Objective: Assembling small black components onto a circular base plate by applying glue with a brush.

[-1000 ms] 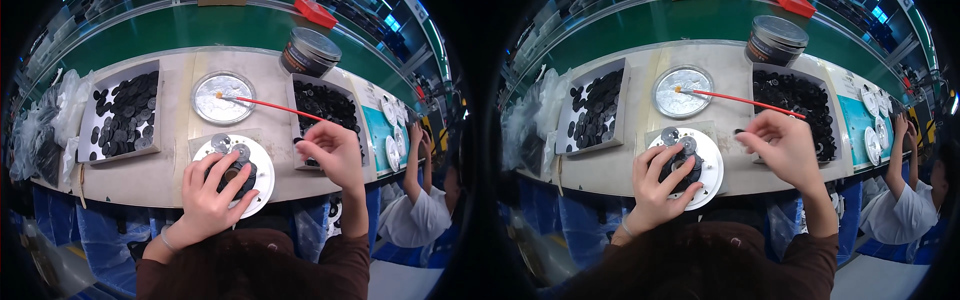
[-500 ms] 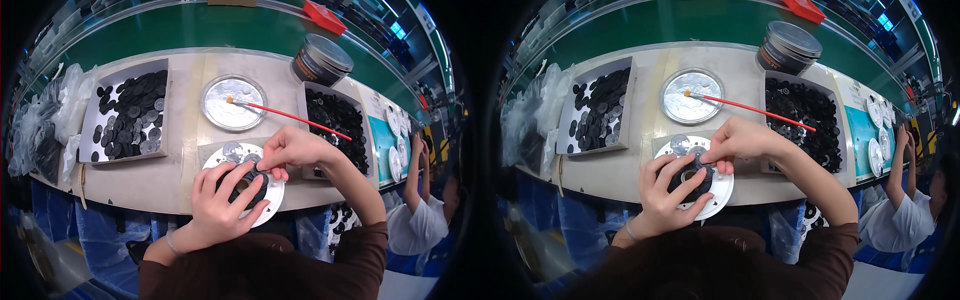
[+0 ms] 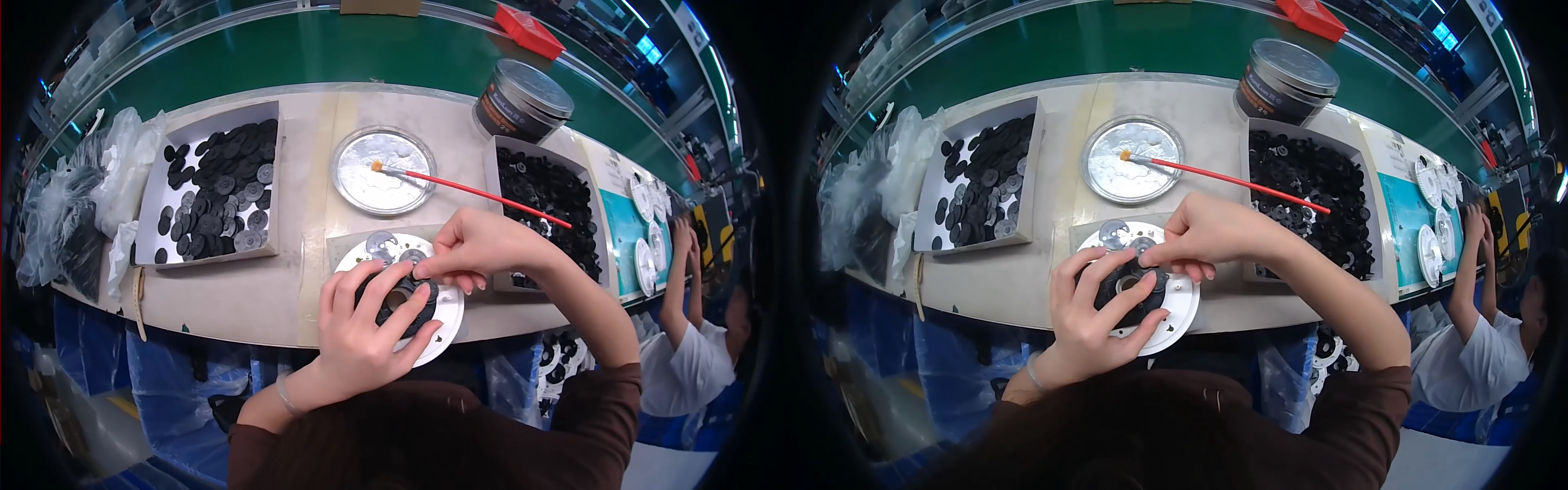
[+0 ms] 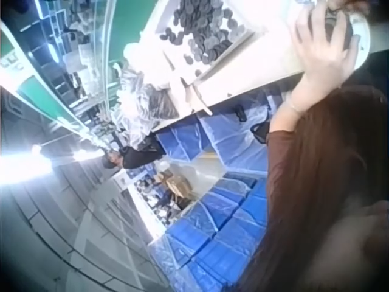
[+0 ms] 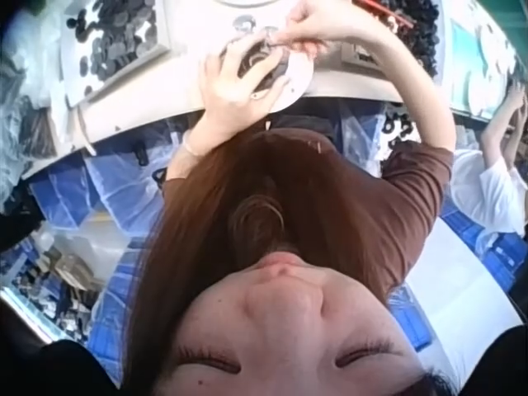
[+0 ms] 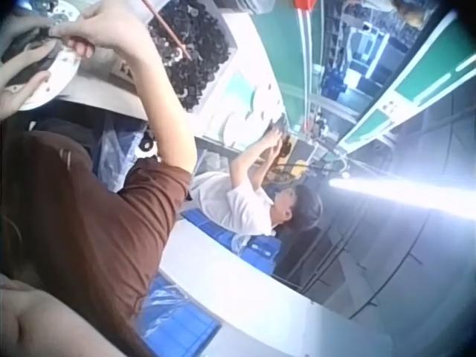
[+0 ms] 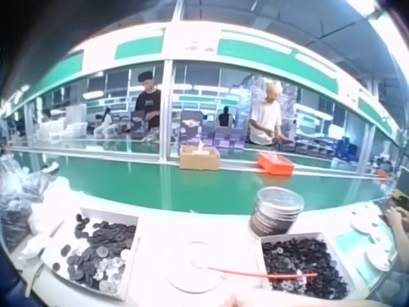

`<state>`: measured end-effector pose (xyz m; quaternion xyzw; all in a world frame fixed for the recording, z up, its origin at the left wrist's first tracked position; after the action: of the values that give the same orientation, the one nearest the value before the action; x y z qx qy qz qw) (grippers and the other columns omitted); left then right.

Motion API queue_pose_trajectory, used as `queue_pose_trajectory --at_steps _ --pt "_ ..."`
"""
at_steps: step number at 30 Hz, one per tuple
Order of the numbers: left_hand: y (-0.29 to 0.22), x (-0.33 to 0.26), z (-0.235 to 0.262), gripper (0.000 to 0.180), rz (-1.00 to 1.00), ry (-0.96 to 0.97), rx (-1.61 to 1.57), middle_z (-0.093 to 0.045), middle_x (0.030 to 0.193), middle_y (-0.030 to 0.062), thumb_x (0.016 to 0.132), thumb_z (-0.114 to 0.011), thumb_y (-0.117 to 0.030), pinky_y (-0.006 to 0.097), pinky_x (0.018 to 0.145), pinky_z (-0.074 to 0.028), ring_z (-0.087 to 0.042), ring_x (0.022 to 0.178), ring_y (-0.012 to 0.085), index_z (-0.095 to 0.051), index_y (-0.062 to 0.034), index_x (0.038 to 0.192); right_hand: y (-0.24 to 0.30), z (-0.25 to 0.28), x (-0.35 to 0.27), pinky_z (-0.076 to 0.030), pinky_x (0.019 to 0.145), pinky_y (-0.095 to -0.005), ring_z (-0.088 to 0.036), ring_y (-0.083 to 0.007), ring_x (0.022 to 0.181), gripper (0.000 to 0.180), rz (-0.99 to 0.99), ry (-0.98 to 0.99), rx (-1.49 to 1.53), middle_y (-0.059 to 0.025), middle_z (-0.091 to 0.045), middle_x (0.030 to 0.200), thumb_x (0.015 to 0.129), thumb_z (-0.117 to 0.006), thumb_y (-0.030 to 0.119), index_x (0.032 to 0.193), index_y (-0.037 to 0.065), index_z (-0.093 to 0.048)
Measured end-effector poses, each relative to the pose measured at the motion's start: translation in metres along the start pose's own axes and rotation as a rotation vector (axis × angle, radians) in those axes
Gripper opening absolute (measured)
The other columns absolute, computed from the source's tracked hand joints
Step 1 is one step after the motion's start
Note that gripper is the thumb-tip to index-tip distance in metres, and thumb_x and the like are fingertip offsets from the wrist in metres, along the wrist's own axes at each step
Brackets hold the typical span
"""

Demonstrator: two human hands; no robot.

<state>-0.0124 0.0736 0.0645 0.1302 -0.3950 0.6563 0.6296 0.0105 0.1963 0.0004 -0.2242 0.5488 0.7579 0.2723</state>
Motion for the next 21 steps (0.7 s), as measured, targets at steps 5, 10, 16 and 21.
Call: queue_pose_trajectory --at_steps 5,10,16,21 --pt "0.004 -0.005 0.003 0.03 -0.004 -0.009 -0.006 -0.058 0.108 0.0071 0.064 -0.073 -0.024 0.037 0.08 -0.039 -0.049 0.098 0.0283 -0.066 -0.0095 0.089 0.026 0.066 -0.045 -0.041 0.054 -0.0207 -0.05 -0.0058 0.057 0.02 0.301 -0.602 -0.368 -0.0006 -0.057 0.062 0.073 -0.071 0.019 0.074 0.0 -0.062" --pt "-0.008 0.003 -0.007 0.028 -0.13 0.109 -0.013 -0.059 0.11 0.0055 0.073 -0.065 -0.025 0.038 0.083 -0.037 -0.051 0.1 0.0243 -0.062 -0.0038 0.09 -0.007 0.105 -0.103 -0.044 0.068 -0.0268 -0.053 -0.0158 0.079 0.024 0.356 -1.054 -0.877 -0.0086 -0.058 0.086 0.066 -0.071 0.014 0.083 0.0 -0.062" --pt "-0.006 -0.002 -0.008 0.03 -0.121 0.126 0.006 -0.059 0.11 0.0054 0.073 -0.065 -0.026 0.038 0.085 -0.037 -0.05 0.099 0.0244 -0.061 -0.0033 0.092 -0.035 0.116 -0.096 -0.043 0.053 -0.0229 -0.054 -0.01 0.055 0.016 -0.044 -0.83 -0.537 -0.0034 -0.058 0.063 0.072 -0.067 0.011 0.08 0.0 -0.059" --pt "-0.007 -0.002 -0.007 0.03 -0.106 0.122 -0.003 -0.059 0.111 0.0051 0.073 -0.065 -0.026 0.038 0.085 -0.037 -0.05 0.098 0.0241 -0.062 -0.0034 0.093 0.009 0.121 -0.123 -0.035 0.047 -0.0146 -0.049 -0.0023 0.056 0.019 0.322 -0.913 -0.26 0.0004 -0.058 0.068 0.077 -0.064 0.011 0.092 0.002 -0.057"
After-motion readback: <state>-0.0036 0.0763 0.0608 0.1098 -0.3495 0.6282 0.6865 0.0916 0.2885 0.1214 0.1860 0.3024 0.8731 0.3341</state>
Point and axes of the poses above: each hand's wrist, its own x-axis towards the middle knuckle, its own z-axis out of the back of the hand, y = z × x, the point moved 10 cm from there along x, towards the middle knuckle
